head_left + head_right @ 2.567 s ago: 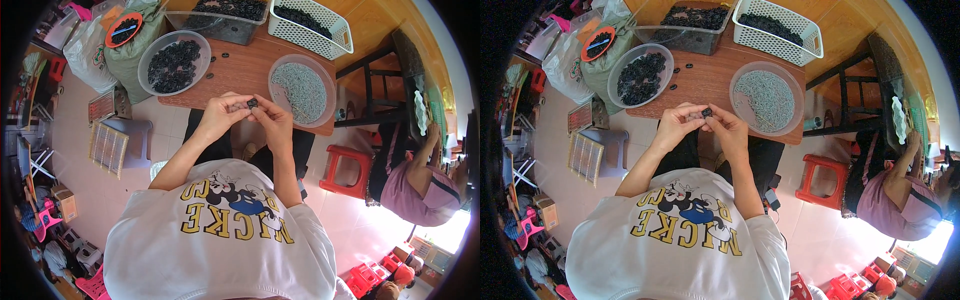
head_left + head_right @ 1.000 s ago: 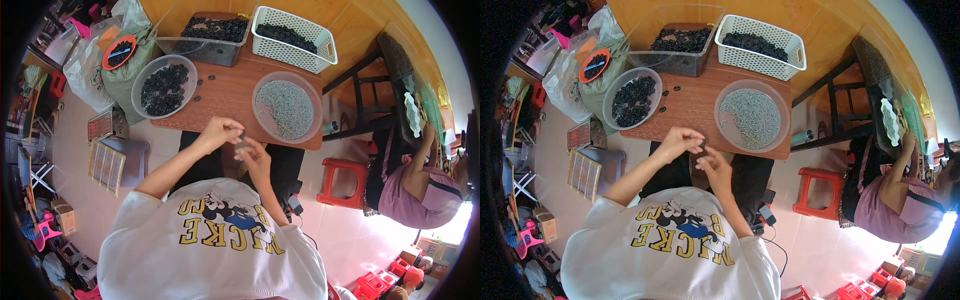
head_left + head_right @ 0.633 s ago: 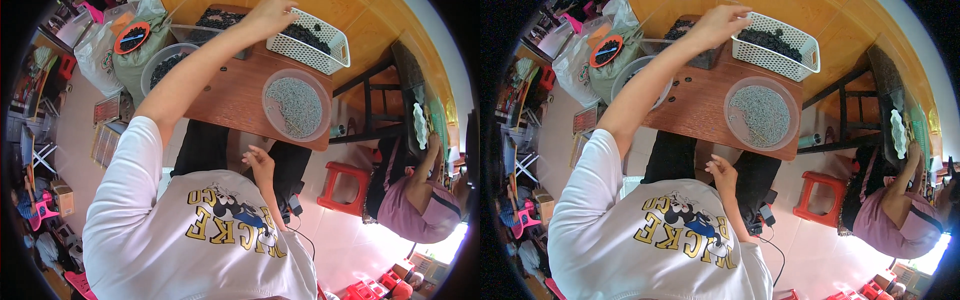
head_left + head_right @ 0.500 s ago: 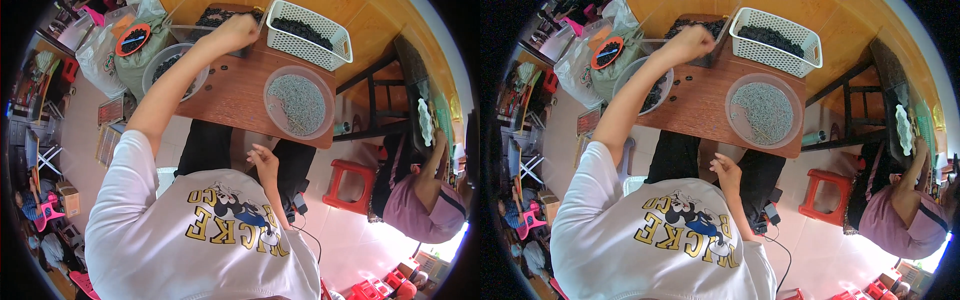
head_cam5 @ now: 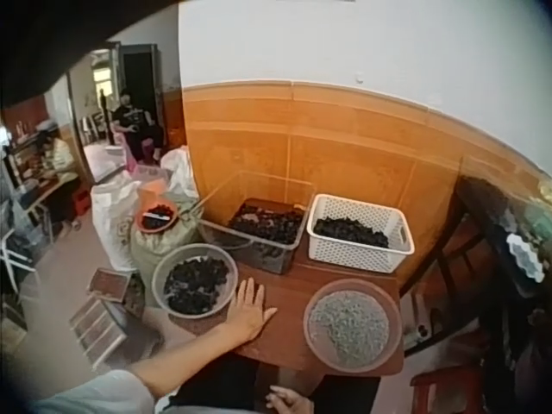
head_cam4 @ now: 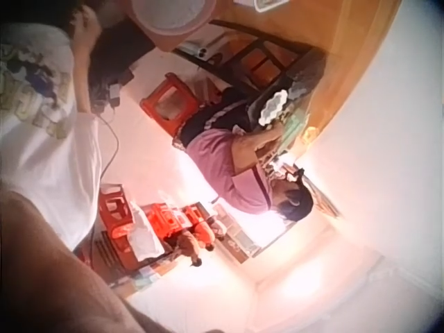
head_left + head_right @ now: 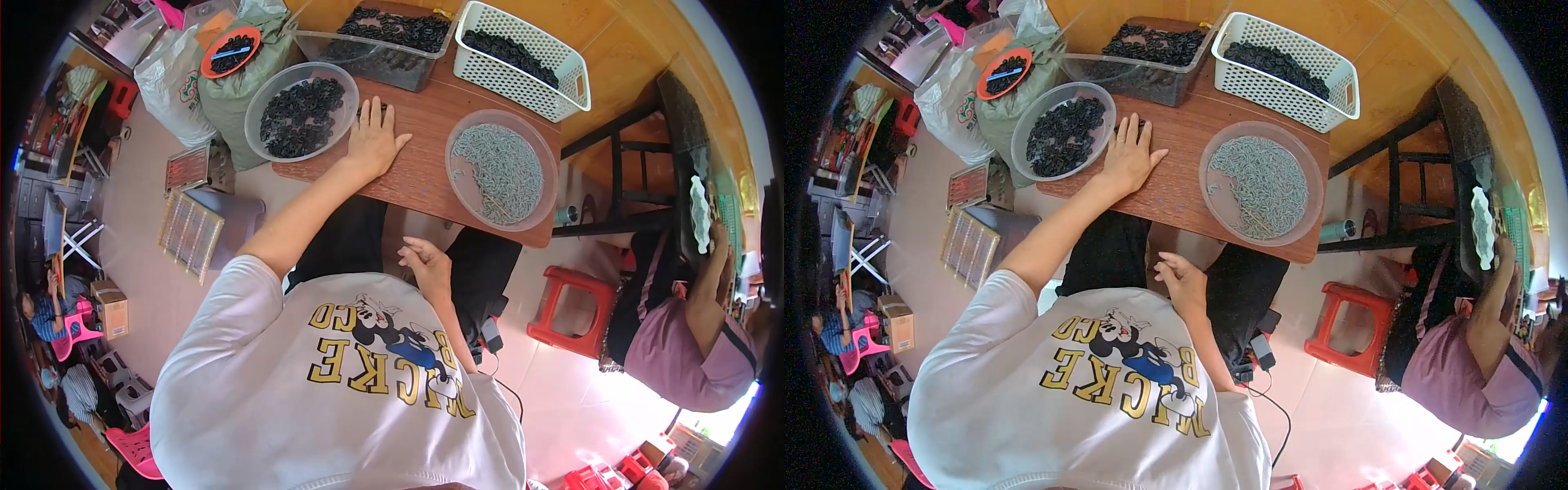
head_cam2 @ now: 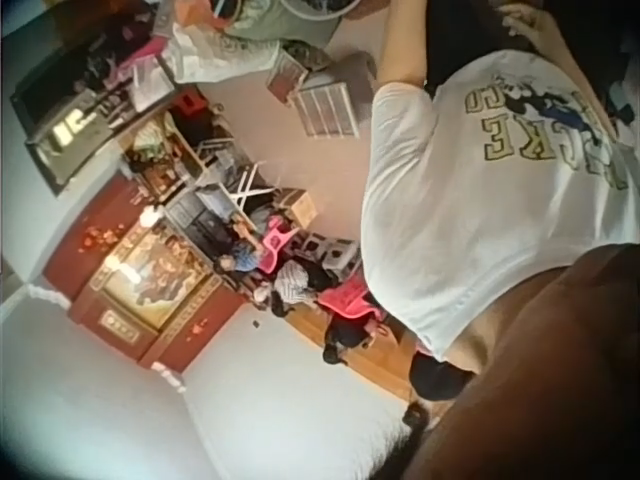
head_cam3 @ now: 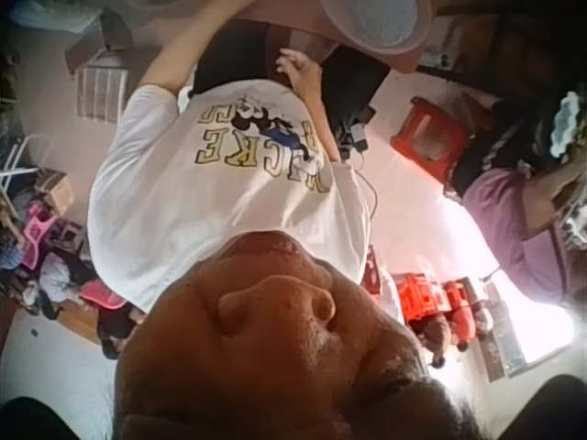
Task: The person picks up plastic pieces and small metal pins from dishes on the table and assembles them together by hand.
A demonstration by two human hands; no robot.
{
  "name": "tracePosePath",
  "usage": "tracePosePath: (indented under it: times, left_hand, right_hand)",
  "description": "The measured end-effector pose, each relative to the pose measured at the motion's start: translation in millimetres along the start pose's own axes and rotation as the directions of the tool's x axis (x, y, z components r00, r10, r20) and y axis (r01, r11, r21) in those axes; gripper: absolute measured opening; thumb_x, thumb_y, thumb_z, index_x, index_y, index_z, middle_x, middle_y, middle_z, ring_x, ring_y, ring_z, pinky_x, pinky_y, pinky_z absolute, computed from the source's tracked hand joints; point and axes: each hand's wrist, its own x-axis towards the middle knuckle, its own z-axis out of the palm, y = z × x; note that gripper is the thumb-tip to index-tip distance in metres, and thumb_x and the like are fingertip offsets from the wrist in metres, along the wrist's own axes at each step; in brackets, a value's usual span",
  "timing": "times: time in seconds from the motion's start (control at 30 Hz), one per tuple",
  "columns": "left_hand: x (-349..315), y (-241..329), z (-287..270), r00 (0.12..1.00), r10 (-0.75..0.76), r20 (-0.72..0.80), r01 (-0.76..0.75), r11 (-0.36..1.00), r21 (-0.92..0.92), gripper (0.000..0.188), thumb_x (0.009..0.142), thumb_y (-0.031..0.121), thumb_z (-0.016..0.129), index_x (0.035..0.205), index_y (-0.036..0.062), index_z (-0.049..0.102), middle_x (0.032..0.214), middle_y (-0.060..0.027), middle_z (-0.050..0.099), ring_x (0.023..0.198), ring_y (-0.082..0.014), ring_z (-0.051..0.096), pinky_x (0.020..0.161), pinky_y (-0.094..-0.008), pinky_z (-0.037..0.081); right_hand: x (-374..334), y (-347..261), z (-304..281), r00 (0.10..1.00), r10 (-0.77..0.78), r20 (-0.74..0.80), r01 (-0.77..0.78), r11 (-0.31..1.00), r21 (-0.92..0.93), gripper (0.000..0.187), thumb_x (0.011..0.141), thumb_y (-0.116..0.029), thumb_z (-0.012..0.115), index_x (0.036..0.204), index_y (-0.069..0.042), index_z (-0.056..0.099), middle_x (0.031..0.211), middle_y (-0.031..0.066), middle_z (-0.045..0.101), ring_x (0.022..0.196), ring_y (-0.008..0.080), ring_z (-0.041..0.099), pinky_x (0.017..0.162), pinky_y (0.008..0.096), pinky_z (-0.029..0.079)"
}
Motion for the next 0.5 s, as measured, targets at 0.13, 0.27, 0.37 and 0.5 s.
tracePosePath:
  times: [0.13, 0.27, 0.37, 0.5]
  left_hand:
    - [-12.0, -1.8, 4.0, 0.986, 0.049, -0.158, -0.060, 0.996, -0.066, 0.065, 0.088, 0.048, 0.047, 0.131, -0.0007, 0.040, 0.141, -0.0260, 0.027, 0.132, -0.0389, 0.025, 0.105, -0.0506, 0.023]
    - [-21.8, 14.7, 3.9, 0.988, 0.068, -0.140, -0.091, 0.982, -0.163, 0.063, 0.089, 0.047, 0.045, 0.130, -0.0014, 0.042, 0.140, -0.0268, 0.029, 0.131, -0.0393, 0.025, 0.107, -0.0492, 0.019]
    - [-24.4, 33.0, -1.8, 0.990, 0.087, -0.110, -0.108, 0.974, -0.201, 0.062, 0.090, 0.046, 0.045, 0.130, -0.0015, 0.042, 0.140, -0.0273, 0.028, 0.132, -0.0391, 0.024, 0.107, -0.0494, 0.019]
    - [-22.9, 34.8, -12.3, 0.978, 0.153, -0.145, -0.200, 0.888, -0.413, 0.045, 0.092, 0.032, 0.047, 0.121, -0.0030, 0.050, 0.141, -0.0290, 0.025, 0.133, -0.0391, 0.023, 0.107, -0.0510, 0.018]
  right_hand:
    - [-1.1, 0.7, -2.8, 1.000, 0.031, 0.003, -0.031, 0.999, 0.017, 0.022, 0.084, -0.005, 0.060, 0.105, 0.001, 0.062, 0.084, 0.0102, 0.067, 0.067, 0.0109, 0.062, 0.062, 0.0213, 0.048]
    - [0.4, -2.1, 0.0, 0.998, 0.058, 0.036, -0.058, 0.998, 0.002, 0.024, 0.085, -0.008, 0.059, 0.107, 0.001, 0.062, 0.087, 0.0123, 0.068, 0.071, 0.0131, 0.065, 0.067, 0.0228, 0.049]
    - [1.2, -2.1, 2.2, 0.997, 0.063, 0.041, -0.063, 0.998, 0.002, 0.024, 0.084, -0.007, 0.060, 0.107, 0.001, 0.062, 0.086, 0.0122, 0.068, 0.071, 0.0128, 0.065, 0.067, 0.0227, 0.049]
    - [0.1, 6.4, 0.8, 0.998, 0.052, 0.025, -0.053, 0.997, 0.054, 0.024, 0.085, -0.007, 0.060, 0.106, 0.002, 0.062, 0.086, 0.0123, 0.068, 0.071, 0.0127, 0.064, 0.066, 0.0229, 0.049]
